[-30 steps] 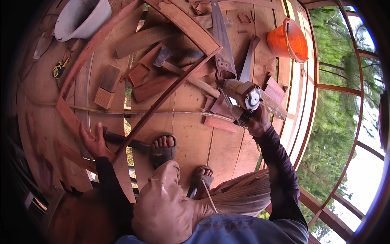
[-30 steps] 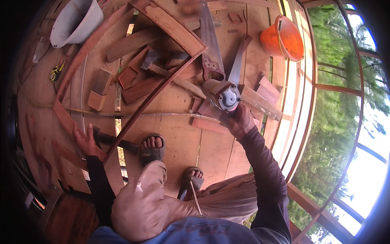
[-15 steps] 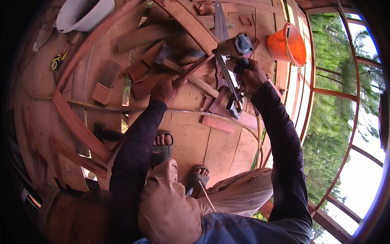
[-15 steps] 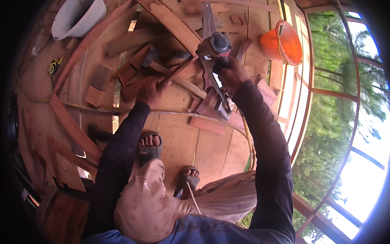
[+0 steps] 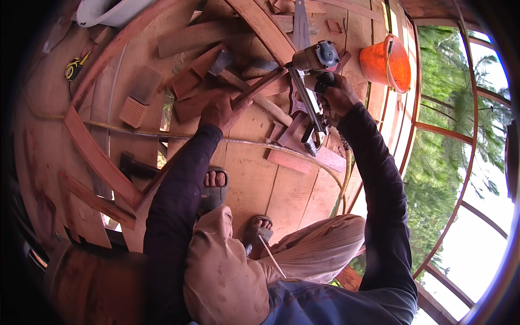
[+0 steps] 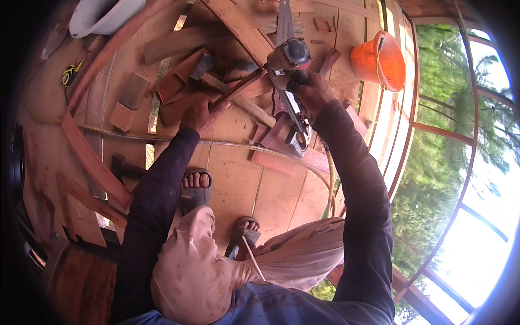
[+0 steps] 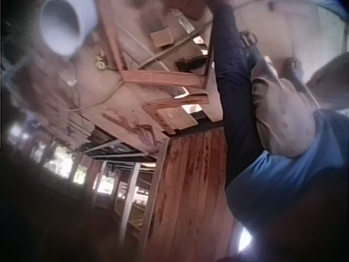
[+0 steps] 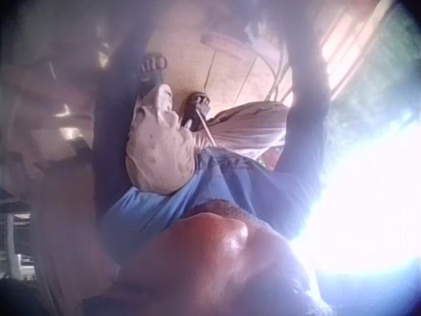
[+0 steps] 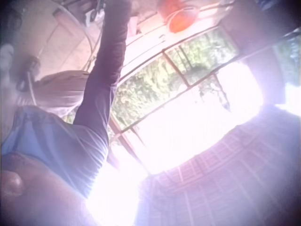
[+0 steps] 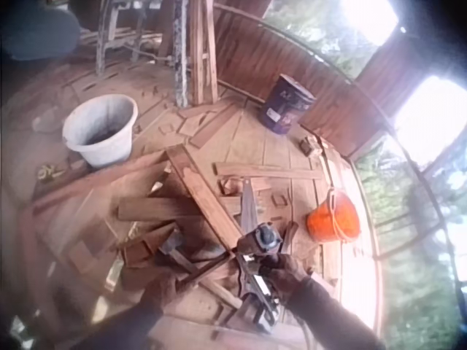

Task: The person assembles a rectangular wooden frame on the floor by applying glue to the edges of planks and joining them together. They use a nail gun to fasten the joints and occasionally adjust the pieces to ensure alignment.

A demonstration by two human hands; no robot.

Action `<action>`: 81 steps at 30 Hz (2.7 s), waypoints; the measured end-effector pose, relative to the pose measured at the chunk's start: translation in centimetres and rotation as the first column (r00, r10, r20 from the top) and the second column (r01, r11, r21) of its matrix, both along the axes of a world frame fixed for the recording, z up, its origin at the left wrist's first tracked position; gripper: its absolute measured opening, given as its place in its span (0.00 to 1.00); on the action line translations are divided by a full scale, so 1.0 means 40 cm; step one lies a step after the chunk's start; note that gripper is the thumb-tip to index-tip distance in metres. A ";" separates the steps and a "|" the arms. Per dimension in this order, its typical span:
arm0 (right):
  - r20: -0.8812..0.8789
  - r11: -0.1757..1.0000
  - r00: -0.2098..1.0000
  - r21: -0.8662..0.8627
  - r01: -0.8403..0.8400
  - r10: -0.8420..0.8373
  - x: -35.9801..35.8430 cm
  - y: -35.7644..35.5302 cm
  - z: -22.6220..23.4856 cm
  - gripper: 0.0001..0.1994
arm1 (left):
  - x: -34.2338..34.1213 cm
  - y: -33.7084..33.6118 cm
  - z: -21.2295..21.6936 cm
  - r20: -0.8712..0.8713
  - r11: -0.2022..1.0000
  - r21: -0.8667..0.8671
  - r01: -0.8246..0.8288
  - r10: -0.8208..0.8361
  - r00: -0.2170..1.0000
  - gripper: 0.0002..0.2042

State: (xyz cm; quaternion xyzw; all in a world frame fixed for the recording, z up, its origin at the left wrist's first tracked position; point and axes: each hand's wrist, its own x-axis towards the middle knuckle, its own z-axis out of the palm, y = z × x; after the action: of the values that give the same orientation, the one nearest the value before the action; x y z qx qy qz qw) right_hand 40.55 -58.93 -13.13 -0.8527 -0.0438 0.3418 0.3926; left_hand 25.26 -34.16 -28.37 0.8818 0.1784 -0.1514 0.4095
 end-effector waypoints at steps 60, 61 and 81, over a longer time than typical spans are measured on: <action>0.184 0.998 0.982 0.059 0.040 -0.050 0.056 -0.065 0.039 0.14 | -0.004 -0.006 -0.023 0.089 0.999 -0.007 -0.037 0.038 0.995 0.37; 0.171 1.000 0.985 0.009 0.028 -0.029 0.068 -0.062 0.024 0.14 | -0.001 -0.010 -0.017 0.076 0.999 -0.014 -0.036 0.036 0.996 0.36; 0.052 0.999 0.998 0.012 0.043 -0.044 0.098 -0.075 -0.026 0.19 | -0.002 -0.008 -0.012 0.028 0.999 -0.014 -0.052 0.052 0.998 0.36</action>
State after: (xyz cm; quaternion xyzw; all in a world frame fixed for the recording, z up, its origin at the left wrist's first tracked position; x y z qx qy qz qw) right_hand 44.48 -61.93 -14.19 -0.8600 -0.0373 0.3106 0.4032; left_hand 25.17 -34.49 -28.84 0.8762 0.1943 -0.1294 0.4216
